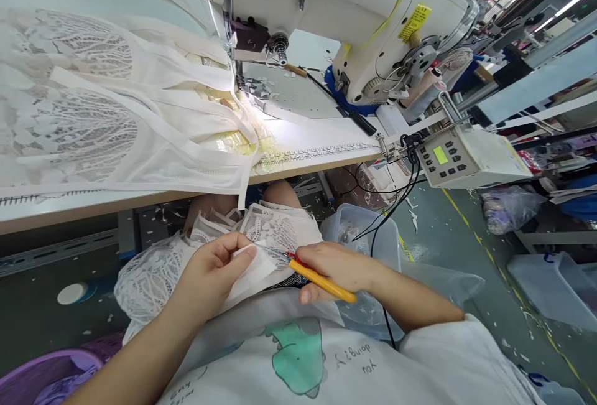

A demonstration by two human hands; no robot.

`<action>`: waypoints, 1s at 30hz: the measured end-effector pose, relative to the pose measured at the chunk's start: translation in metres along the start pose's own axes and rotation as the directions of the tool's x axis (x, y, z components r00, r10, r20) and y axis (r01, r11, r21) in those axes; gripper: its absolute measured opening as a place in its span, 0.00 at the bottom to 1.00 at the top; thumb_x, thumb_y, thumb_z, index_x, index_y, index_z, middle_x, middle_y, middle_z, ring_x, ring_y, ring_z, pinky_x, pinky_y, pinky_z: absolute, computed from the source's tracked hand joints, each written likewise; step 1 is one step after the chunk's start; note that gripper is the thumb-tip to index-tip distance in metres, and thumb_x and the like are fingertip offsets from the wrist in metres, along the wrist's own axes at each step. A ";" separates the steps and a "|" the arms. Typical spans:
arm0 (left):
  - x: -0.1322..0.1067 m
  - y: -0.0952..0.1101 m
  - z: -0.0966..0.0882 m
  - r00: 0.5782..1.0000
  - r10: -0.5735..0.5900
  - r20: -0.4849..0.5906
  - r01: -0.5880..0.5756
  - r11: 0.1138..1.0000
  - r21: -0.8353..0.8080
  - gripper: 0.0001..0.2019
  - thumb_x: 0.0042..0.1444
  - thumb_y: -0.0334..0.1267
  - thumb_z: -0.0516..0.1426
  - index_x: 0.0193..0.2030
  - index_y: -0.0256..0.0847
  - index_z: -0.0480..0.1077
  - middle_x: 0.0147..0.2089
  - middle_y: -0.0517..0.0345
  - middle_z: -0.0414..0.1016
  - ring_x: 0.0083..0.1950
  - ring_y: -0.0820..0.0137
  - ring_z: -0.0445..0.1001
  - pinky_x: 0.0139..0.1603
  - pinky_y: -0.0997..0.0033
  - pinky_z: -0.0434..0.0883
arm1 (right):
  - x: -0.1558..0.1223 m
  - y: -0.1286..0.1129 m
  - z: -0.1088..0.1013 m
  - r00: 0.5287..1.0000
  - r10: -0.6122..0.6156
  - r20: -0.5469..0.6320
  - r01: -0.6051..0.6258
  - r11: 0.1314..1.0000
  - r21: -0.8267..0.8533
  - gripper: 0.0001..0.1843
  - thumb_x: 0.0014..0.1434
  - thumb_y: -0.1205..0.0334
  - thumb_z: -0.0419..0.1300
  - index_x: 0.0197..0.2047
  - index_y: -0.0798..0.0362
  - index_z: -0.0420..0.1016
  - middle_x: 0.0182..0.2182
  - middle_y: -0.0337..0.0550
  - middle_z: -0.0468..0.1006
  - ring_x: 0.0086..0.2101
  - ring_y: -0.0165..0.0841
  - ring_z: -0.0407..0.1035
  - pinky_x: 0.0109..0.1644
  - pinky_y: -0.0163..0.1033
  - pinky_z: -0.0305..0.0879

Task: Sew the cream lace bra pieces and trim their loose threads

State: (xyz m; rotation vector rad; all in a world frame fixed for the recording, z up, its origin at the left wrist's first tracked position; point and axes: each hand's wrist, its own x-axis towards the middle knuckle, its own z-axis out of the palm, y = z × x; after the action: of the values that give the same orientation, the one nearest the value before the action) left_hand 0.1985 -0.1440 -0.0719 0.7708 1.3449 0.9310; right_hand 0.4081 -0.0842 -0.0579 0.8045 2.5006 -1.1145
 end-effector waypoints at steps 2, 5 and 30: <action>0.000 -0.001 0.000 1.000 0.002 -0.012 -0.002 1.000 -0.013 0.13 0.41 0.46 0.59 0.20 0.40 0.64 0.17 0.69 0.61 0.20 0.79 0.55 0.21 0.79 0.54 | 0.000 -0.003 -0.002 1.000 0.022 0.004 -0.022 1.000 -0.019 0.28 0.54 0.32 0.53 0.28 0.50 0.54 0.25 0.37 0.64 0.24 0.28 0.53 0.25 0.33 0.48; 0.001 -0.002 0.001 1.000 -0.006 -0.024 0.006 1.000 -0.009 0.13 0.40 0.47 0.59 0.19 0.40 0.64 0.17 0.69 0.60 0.20 0.79 0.54 0.21 0.79 0.53 | 0.000 -0.006 -0.004 0.999 0.036 0.011 -0.036 0.999 -0.015 0.26 0.55 0.36 0.57 0.28 0.50 0.55 0.26 0.37 0.64 0.24 0.28 0.55 0.26 0.32 0.49; -0.002 -0.007 -0.002 0.963 0.268 -0.015 -0.249 0.915 0.317 0.13 0.52 0.50 0.55 0.32 0.43 0.71 0.31 0.57 0.75 0.33 0.66 0.73 0.33 0.70 0.70 | 0.033 -0.032 0.026 0.832 0.242 -0.499 0.200 0.708 0.677 0.26 0.43 0.39 0.66 0.29 0.50 0.60 0.25 0.34 0.67 0.24 0.27 0.59 0.28 0.35 0.61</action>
State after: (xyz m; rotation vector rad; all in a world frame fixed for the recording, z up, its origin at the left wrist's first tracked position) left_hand 0.1976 -0.1490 -0.0775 1.1974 1.4862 0.9626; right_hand 0.3632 -0.1093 -0.0717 1.5596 2.4089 -2.1725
